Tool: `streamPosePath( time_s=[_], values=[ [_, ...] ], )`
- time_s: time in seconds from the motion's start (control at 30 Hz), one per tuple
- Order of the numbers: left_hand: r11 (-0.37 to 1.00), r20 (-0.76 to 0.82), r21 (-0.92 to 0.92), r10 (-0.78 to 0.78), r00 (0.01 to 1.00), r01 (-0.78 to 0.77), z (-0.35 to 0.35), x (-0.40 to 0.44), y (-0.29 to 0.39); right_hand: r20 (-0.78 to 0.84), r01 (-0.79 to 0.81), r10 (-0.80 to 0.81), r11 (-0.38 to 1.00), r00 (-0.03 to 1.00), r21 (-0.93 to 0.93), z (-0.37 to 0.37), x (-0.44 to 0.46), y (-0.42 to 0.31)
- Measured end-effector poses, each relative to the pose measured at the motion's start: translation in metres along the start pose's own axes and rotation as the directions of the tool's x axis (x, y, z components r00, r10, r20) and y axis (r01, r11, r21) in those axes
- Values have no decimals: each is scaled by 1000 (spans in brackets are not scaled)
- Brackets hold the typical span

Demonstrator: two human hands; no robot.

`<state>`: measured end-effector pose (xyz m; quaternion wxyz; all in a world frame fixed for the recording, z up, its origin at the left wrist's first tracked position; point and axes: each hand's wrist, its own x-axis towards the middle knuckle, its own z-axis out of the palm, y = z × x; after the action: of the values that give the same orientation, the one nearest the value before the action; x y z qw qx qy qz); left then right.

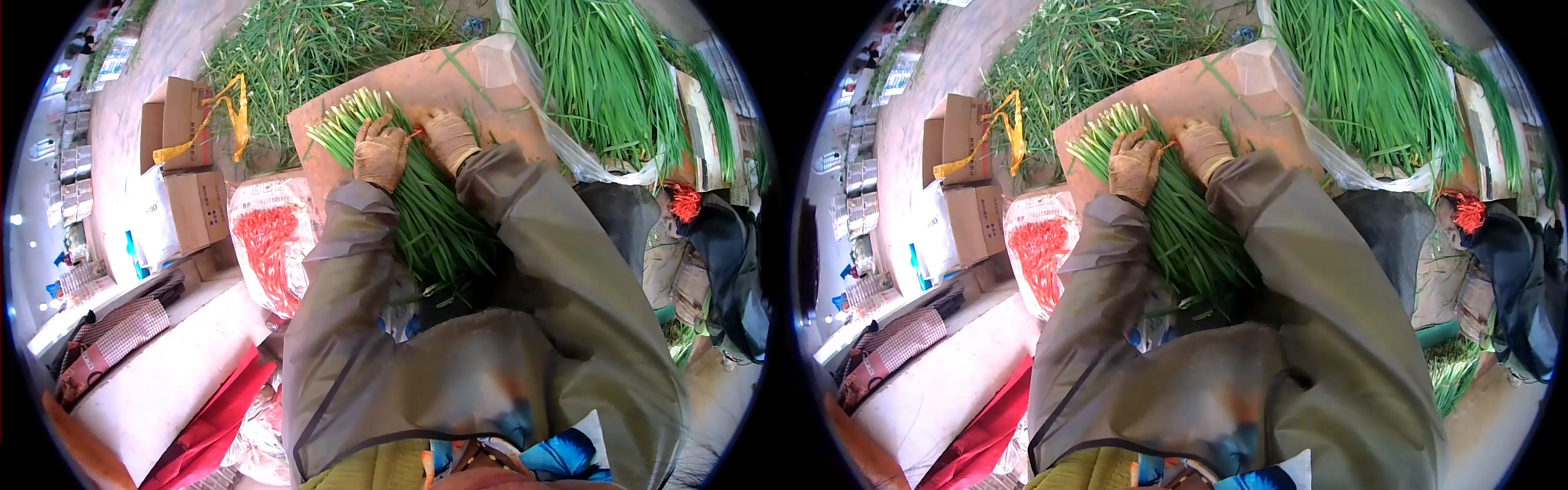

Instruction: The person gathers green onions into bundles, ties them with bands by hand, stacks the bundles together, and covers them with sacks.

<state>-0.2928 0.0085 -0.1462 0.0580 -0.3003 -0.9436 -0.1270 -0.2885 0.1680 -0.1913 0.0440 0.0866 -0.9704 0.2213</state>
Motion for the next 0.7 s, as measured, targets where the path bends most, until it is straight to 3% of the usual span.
streamPosePath(
  time_s=[0.03, 0.1, 0.23, 0.3, 0.37, 0.43, 0.47, 0.5, 0.53, 0.57, 0.6, 0.7],
  values=[
    [1000, -3, 4, 4, 1000, -4, 1, 1, 0, -7, 0, 0, 1000, 1000, 1, 1, 4, 2],
    [999, 10, -42, 9, 1000, -9, -2, 1, -2, 158, -9, 14, 999, 987, -33, -4, 15, -2],
    [980, -34, -72, 181, 983, -183, -28, 1, -14, 45, 80, -88, 983, 995, 165, -19, 25, -30],
    [985, 98, -104, 149, 984, -139, -29, -11, -29, 193, 103, -137, 979, 971, 175, -48, 34, -47],
    [986, 14, -155, 70, 997, -66, -26, -26, -35, 264, 69, -98, 991, 960, 116, -52, 44, -57],
    [995, 21, -98, 18, 1000, -16, -19, -32, -37, 274, -161, 92, 957, 957, 241, -20, 54, -47],
    [999, 24, -46, -25, 999, 26, -16, -32, -36, 367, -273, 90, 831, 926, 485, 13, 56, -28],
    [998, 20, -47, -32, 999, 33, -15, -31, -36, 370, -268, 84, 834, 925, 482, 10, 52, -33],
    [999, 11, -38, -32, 999, 32, -14, -30, -35, 514, -547, 198, 410, 835, 730, 8, 43, -38],
    [999, 6, -29, -29, 1000, 29, -12, -30, -36, 678, -662, 205, -146, 706, 735, 9, 37, -39],
    [998, -4, -46, -31, 1000, 31, -10, -30, -37, 700, -654, 179, -259, 691, 711, 16, 35, -32],
    [995, -75, -96, -29, 997, 22, -9, -30, -35, 626, -580, 148, -263, 765, 771, 39, 23, -29]
  ],
)
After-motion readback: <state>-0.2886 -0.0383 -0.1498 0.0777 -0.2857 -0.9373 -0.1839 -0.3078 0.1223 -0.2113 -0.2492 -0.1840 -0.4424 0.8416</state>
